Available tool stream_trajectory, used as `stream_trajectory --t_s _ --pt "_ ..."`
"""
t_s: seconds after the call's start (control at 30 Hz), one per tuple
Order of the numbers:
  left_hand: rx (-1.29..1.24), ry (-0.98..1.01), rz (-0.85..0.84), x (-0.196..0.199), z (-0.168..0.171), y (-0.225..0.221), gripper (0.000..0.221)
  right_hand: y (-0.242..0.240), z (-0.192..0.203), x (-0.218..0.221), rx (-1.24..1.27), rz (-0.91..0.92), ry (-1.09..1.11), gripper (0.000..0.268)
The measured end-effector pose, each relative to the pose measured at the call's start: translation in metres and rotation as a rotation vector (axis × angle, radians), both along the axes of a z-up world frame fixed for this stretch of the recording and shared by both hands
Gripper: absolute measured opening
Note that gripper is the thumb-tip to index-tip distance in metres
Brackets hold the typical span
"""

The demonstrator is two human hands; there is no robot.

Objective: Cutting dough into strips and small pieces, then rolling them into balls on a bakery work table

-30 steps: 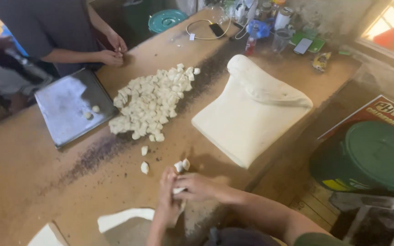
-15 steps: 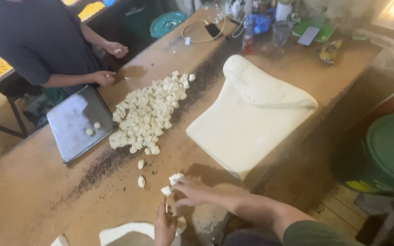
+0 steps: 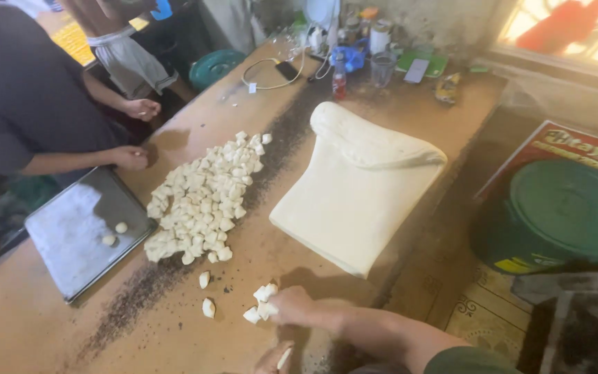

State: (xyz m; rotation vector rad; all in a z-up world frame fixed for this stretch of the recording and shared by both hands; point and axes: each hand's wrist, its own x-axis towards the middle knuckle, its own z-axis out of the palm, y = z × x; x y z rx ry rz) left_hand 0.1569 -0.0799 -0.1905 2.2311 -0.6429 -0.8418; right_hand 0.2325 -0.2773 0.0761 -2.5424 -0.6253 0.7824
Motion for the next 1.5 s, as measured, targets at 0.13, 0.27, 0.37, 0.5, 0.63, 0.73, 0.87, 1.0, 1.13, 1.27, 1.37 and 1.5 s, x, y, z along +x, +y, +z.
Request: stream_trajectory --t_s 0.13,0.27,0.37,0.5,0.63,0.73,0.87,1.0,1.13,1.27,1.37,1.5 --pt "-0.833 0.088 1.239 -0.045 0.238 -0.033 0.023 -0.001 0.085 -0.02 0.118 -0.047 0.004 0.082" --pt "-0.42 -0.643 0.679 -0.005 0.236 0.016 0.075 0.025 0.082 -0.043 0.582 0.108 -0.199 0.026" --pt "-0.537 -0.496 0.649 -0.015 0.207 0.032 0.053 0.042 0.052 -0.059 0.759 0.181 -0.515 0.013" --pt "-0.391 -0.243 0.809 -0.009 0.13 0.026 0.051 0.039 0.044 -0.049 0.686 0.162 -0.555 0.026" --pt "-0.571 -0.253 0.574 -0.036 0.198 0.034 0.075 0.056 0.064 -0.072 0.747 0.164 -0.675 0.027" --pt "-0.618 -0.347 0.819 -0.031 0.161 0.028 0.026 0.061 0.041 -0.065 0.52 -0.029 -0.285 0.041" --pt "-0.324 -0.647 0.765 -0.063 0.182 0.003 0.031 0.063 -0.006 -0.027 0.149 -0.034 -0.361 0.025" --pt "-0.472 -0.145 1.007 -0.07 0.262 0.006 0.017 0.035 0.054 -0.012 -0.03 0.108 0.017 0.056" --pt "-0.152 -0.54 0.864 -0.047 0.251 0.001 0.096 0.021 0.106 -0.028 0.342 0.309 0.106 0.061" --pt "-0.302 -0.552 0.872 -0.037 0.282 -0.025 0.075 0.01 0.066 -0.023 0.859 0.484 -0.19 0.018" --pt "-0.231 -0.493 1.084 -0.02 0.228 -0.045 0.023 0.017 0.027 0.001 0.967 0.364 -0.477 0.008" --pt "0.219 -0.501 0.806 -0.05 0.252 -0.072 0.051 0.008 -0.011 0.018 0.538 0.226 -0.295 0.033"
